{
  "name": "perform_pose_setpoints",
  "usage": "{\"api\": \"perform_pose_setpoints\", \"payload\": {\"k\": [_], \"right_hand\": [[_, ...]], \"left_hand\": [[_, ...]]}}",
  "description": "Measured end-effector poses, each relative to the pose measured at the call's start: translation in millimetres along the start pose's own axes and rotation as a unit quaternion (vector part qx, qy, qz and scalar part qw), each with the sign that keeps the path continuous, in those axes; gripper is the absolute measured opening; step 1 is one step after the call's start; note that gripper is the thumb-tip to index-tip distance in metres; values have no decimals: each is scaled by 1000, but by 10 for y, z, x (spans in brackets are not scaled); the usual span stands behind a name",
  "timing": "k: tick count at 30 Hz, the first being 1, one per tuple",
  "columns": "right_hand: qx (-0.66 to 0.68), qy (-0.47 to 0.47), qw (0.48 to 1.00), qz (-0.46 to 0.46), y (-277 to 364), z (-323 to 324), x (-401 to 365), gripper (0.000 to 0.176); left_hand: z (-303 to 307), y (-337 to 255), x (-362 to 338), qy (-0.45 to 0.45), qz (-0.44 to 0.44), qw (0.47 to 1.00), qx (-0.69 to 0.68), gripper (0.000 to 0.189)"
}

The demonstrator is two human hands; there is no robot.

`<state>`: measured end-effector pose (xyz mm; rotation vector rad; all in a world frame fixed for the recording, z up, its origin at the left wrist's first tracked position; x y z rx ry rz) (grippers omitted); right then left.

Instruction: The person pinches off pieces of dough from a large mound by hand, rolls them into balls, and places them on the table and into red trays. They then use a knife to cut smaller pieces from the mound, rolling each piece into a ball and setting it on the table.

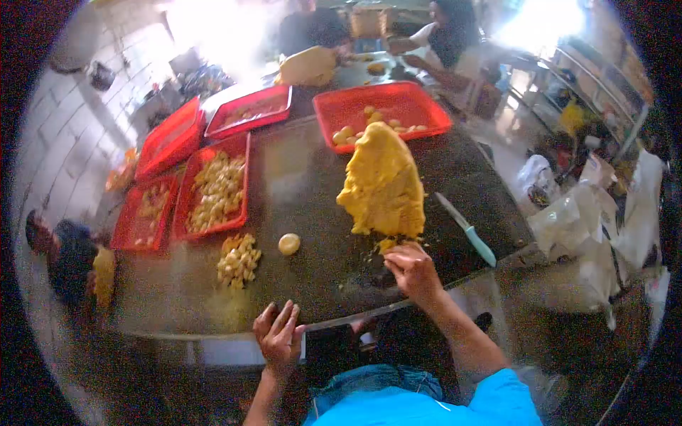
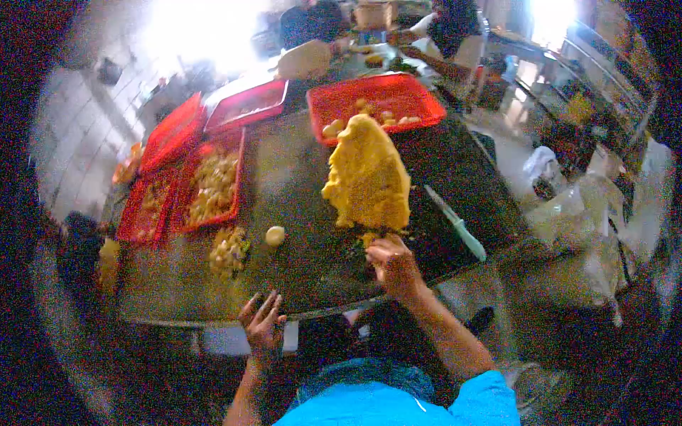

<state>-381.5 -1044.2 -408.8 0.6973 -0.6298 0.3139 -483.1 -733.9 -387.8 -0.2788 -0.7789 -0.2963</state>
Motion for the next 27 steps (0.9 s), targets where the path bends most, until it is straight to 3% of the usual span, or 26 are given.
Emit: {"api": "perform_pose_setpoints", "payload": {"k": [4,6,7,8,9,10,11,12,13,14,15,16,17,19,20,21,22,23,24,25,27], "right_hand": [[21,60,998,8,55,26,75,16],[97,73,992,-15,1,74,90,20],[171,77,981,-39,4,74,99,23],[150,81,985,-23,107,112,127,31],[153,91,984,-21,217,128,119,31],[62,56,996,-32,301,161,80,31],[-29,21,998,-42,357,170,27,32],[-46,17,998,-46,355,69,-30,29],[-44,19,998,-46,337,51,-19,29],[-43,55,997,-43,323,34,-1,27],[-42,90,994,-40,312,19,38,25],[10,80,996,-35,338,-1,132,22],[26,49,998,4,360,-69,219,19],[39,29,999,-14,386,-283,310,19],[44,31,998,-13,431,-322,328,19],[25,48,998,-16,472,-362,342,17],[6,66,998,-19,508,-406,338,16],[9,69,997,-20,565,-470,262,16],[34,87,995,20,675,-554,130,14],[57,103,991,61,774,-597,19,13],[82,58,992,77,793,-458,-11,13]], "left_hand": [[-155,262,129,65,38,989,-129,20],[-229,276,486,-3,146,951,-271,18],[-271,278,655,-3,242,913,-328,16],[-331,272,785,-5,335,862,-380,15],[-514,283,854,-51,288,878,-378,15],[-693,276,837,-95,240,891,-374,17],[-761,181,796,-96,250,890,-369,17],[-839,-23,807,-24,131,956,-261,22],[-926,-147,816,52,1,988,-146,28],[-994,-76,821,55,1,988,-145,28],[-1116,44,835,93,75,961,-247,33],[-1209,110,792,134,146,917,-346,39],[-1184,76,789,141,144,916,-346,39],[-1049,-120,838,94,-51,981,-163,39],[-1051,-225,820,14,-119,980,-156,39],[-1165,-115,771,15,-117,982,-151,39],[-1357,111,738,44,41,952,-301,41],[-1491,275,686,70,196,875,-438,44],[-1446,381,693,-2,274,851,-448,48],[-1348,431,692,-81,276,865,-410,51],[-1164,371,735,-76,344,843,-407,50]]}}
Point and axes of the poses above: each hand's wrist, its own x-axis towards the middle knuckle, its own z-axis out of the back of the hand, y = z × x, the point moved 4 cm from there along x, towards the middle knuckle, and after that the axes turned 11 degrees about -y, right-handed, at the moved point
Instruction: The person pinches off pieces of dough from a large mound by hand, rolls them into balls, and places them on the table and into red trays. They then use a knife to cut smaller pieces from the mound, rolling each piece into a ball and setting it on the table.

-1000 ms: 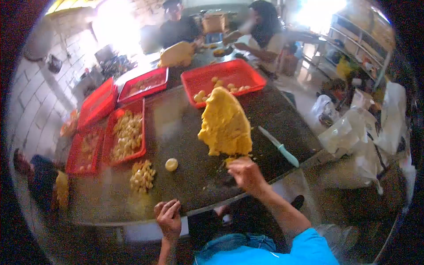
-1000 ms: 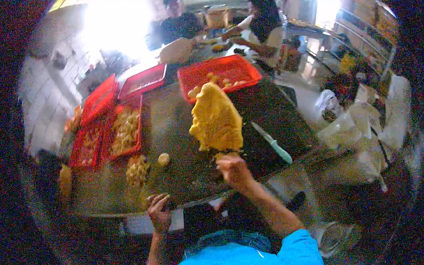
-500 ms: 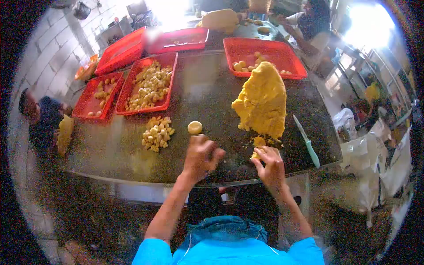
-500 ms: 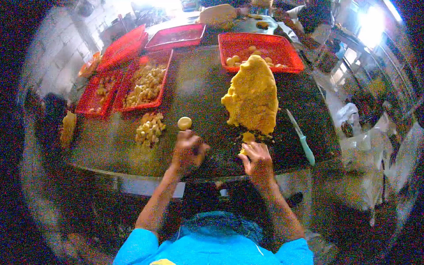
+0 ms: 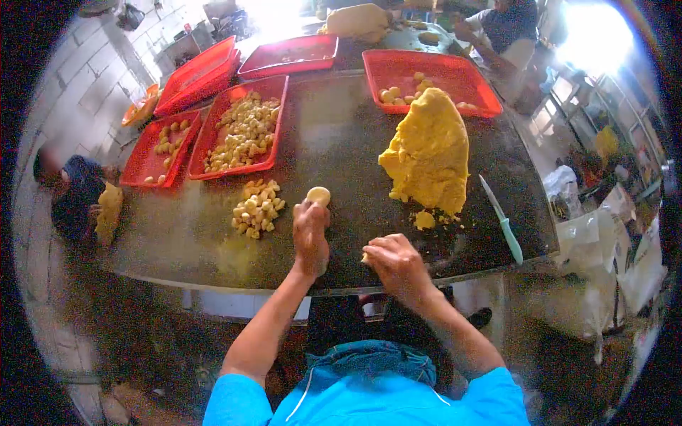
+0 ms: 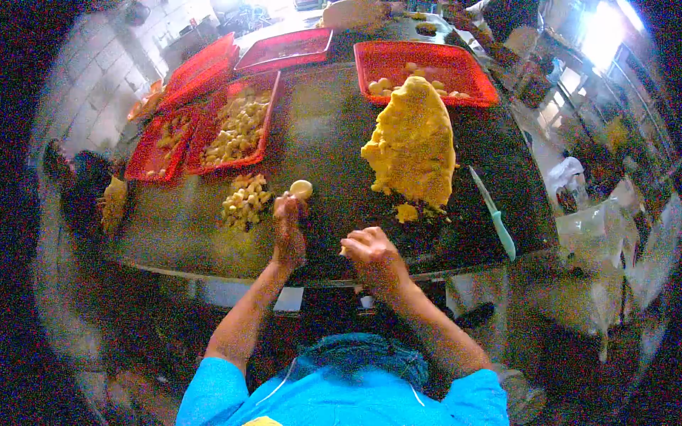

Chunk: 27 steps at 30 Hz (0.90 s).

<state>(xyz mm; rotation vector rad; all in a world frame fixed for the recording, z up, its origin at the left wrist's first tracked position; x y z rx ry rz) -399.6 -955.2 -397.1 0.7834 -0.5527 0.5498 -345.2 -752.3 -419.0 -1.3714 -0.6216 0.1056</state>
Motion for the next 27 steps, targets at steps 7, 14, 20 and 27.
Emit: {"api": "perform_pose_setpoints", "payload": {"k": [7,14,20,27], "right_hand": [[-57,-30,991,-114,-498,557,-65,22],[-117,-31,990,-71,-372,465,-53,34],[-146,60,986,-47,-466,345,139,16],[15,59,996,-62,-390,514,-29,26]], "left_hand": [[-544,-287,-363,206,-417,868,175,43],[-332,-162,-140,193,-220,952,91,37],[-330,444,14,206,124,943,-230,32],[-184,-407,-317,165,-269,949,25,41]]}}
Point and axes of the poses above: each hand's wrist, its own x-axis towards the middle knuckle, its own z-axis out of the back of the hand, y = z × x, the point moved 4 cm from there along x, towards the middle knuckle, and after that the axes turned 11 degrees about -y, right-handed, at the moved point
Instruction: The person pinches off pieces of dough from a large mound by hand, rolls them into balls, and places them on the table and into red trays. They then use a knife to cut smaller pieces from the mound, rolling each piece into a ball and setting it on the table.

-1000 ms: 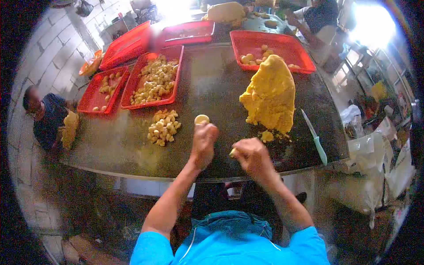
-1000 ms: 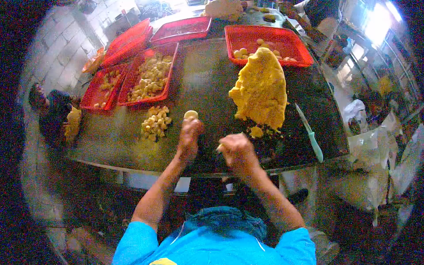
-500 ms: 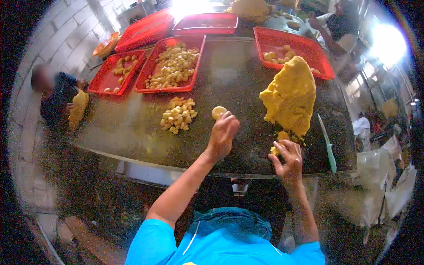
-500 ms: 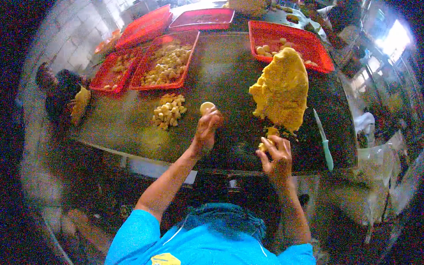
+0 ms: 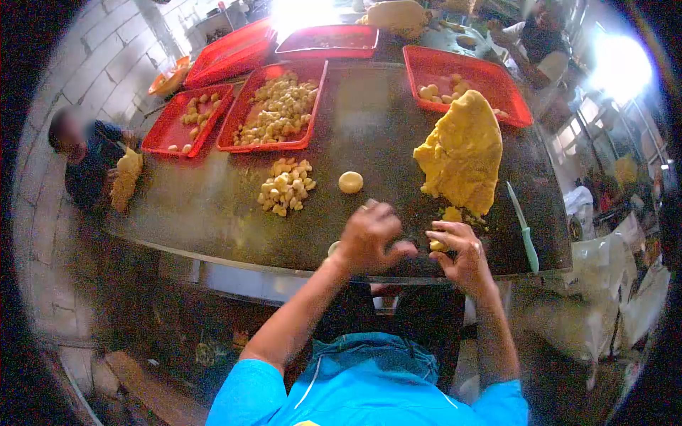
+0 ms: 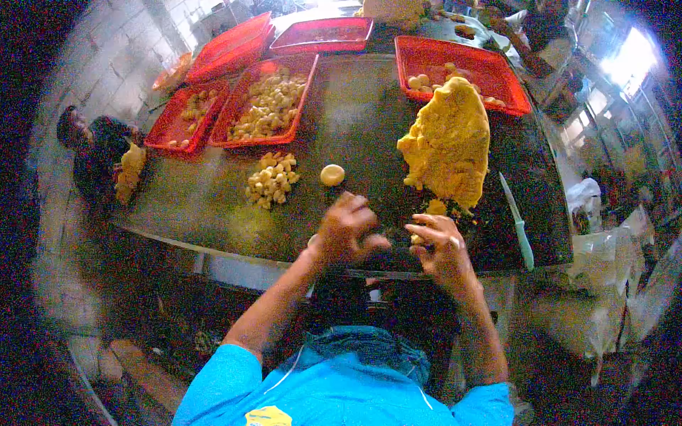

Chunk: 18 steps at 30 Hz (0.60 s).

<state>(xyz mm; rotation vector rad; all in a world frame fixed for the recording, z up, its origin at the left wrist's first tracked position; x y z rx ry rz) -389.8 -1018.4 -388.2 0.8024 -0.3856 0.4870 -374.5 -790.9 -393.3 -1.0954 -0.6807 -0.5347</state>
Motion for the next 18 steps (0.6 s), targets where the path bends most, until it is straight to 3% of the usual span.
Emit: {"api": "perform_pose_setpoints", "payload": {"k": [1,3,5,6,7,8,10,11,12,13,15,17,18], "right_hand": [[-61,-67,996,6,98,11,-47,26],[-83,-92,992,-35,107,-89,-139,22],[-54,-80,995,-10,74,-82,-103,18],[-15,-47,998,-28,92,41,-49,14],[-20,-56,998,-34,29,125,-92,14],[-70,-102,990,-62,-79,245,-141,14],[-130,-150,973,-118,-263,412,-238,13],[-132,-148,973,-120,-280,392,-310,13],[-96,-174,971,-132,-294,361,-378,14],[-56,-199,968,-143,-286,327,-406,15],[-74,-137,987,-47,-2,148,-386,15],[-49,-123,991,-29,78,106,-341,13],[-73,-125,989,-34,-35,119,-335,13]], "left_hand": [[-146,-178,-29,139,-154,957,204,41],[-174,57,-137,111,-153,966,179,37],[-102,771,-120,133,105,984,-55,39],[38,803,-89,-40,276,928,-248,41],[119,829,-156,-205,424,778,-415,44],[175,822,-174,-197,424,778,-420,44],[224,720,-197,-68,314,874,-363,44],[187,531,-178,-67,317,873,-365,44],[140,81,-21,28,118,985,-120,44],[31,-220,13,120,-94,978,143,44],[-28,-317,-42,99,-117,980,129,43],[60,-200,-158,81,-142,979,122,42],[212,184,-307,-23,3,998,57,40]]}}
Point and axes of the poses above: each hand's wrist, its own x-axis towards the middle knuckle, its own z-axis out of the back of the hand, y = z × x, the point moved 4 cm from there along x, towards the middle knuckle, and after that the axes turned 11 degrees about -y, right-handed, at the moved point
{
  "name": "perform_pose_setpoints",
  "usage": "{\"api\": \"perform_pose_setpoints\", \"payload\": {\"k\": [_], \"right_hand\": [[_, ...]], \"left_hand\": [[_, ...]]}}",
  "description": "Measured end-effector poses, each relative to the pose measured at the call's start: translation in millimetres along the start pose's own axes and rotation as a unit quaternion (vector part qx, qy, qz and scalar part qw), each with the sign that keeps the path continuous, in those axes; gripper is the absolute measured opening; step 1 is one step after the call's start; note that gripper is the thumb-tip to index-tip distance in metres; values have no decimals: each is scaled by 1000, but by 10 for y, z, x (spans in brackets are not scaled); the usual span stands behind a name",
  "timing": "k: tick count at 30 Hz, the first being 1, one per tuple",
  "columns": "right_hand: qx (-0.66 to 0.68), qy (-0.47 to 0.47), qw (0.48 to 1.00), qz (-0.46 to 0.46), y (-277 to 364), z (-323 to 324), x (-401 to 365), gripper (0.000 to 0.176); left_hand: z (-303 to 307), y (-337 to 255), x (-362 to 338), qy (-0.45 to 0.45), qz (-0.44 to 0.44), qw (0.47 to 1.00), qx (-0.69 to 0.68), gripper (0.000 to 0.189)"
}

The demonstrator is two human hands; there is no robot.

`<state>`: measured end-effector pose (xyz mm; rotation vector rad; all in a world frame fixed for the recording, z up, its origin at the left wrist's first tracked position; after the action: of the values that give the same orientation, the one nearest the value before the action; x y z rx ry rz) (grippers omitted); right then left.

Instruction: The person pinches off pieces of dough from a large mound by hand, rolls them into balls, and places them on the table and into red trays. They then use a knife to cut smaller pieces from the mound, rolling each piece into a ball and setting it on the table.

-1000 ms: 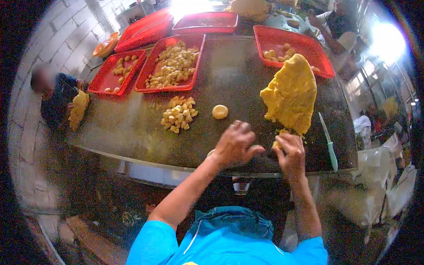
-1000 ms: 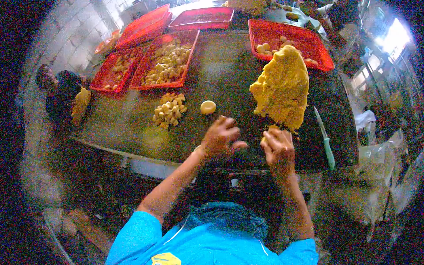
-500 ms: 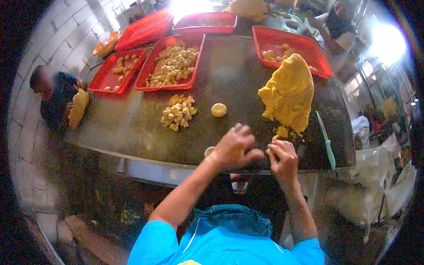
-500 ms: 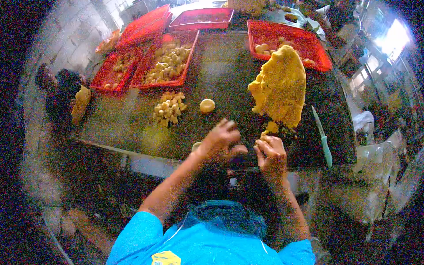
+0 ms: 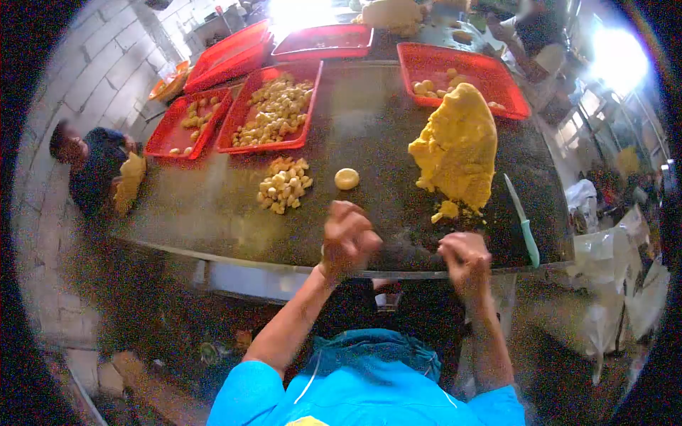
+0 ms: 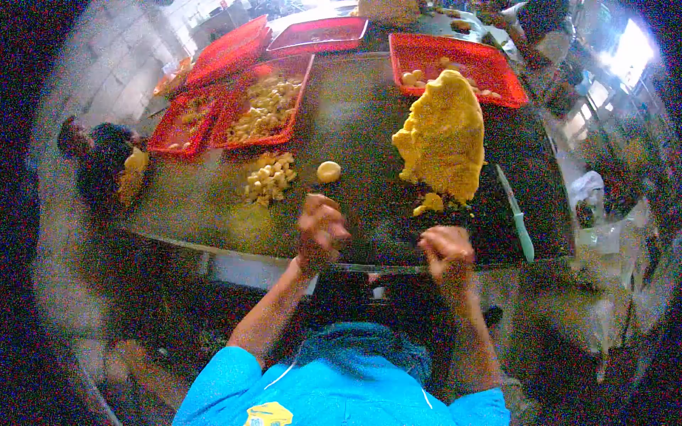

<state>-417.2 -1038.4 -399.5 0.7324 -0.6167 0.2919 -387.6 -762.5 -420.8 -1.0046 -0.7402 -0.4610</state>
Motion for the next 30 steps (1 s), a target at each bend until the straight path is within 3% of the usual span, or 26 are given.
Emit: {"api": "perform_pose_setpoints", "payload": {"k": [1,2,4,6,7,9,11,13,15,17,18,21,22,24,26,30], "right_hand": [[-27,-2,1000,-2,-159,24,38,12],[-69,-34,997,-29,-240,79,80,12],[-47,-29,998,-26,-445,25,44,16],[19,17,998,-53,-487,74,30,32],[31,32,997,-57,-256,204,163,40],[-86,-2,996,-31,-207,296,133,41],[-66,-31,994,-83,-241,158,27,39],[-79,-32,994,-66,-200,174,43,34],[11,35,998,-42,-270,172,76,27],[12,24,998,-50,-333,272,103,23],[-10,-4,999,-46,-372,302,105,21],[-32,-22,999,-33,-363,335,71,20],[-68,-44,996,-21,-286,387,96,20],[-94,-48,994,-7,-241,334,81,20],[-116,-84,989,-39,-266,226,-22,19],[-44,19,999,4,28,33,36,21]], "left_hand": [[144,281,-120,-98,151,982,-65,38],[262,245,-119,-97,151,982,-62,38],[477,195,-78,-117,304,945,-9,24],[584,-97,-120,-33,82,969,229,9],[613,-166,-191,-12,64,959,275,6],[655,-188,-336,-37,86,965,243,7],[639,-272,-319,-1,56,963,264,9],[615,-320,-290,14,54,945,322,13],[553,-363,-304,37,49,947,315,12],[506,-371,-340,-2,147,980,134,4],[493,-388,-340,-12,183,978,104,10],[321,-482,-95,-19,173,983,65,15],[207,-319,-127,-42,215,976,-11,18],[-38,-274,-100,-53,379,904,-193,16],[-245,-304,-61,8,385,901,-202,17],[-415,-218,-49,53,358,902,-234,19]]}}
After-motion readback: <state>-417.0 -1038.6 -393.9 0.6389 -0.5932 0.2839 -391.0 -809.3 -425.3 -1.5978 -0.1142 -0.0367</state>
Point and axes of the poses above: each hand's wrist, its own x-axis towards the middle knuckle, its own z-axis out of the back of the hand, y = z × x, the point moved 4 cm from there along x, towards the middle knuckle, and after that the axes turned 11 degrees about -y, right-handed, at the moved point
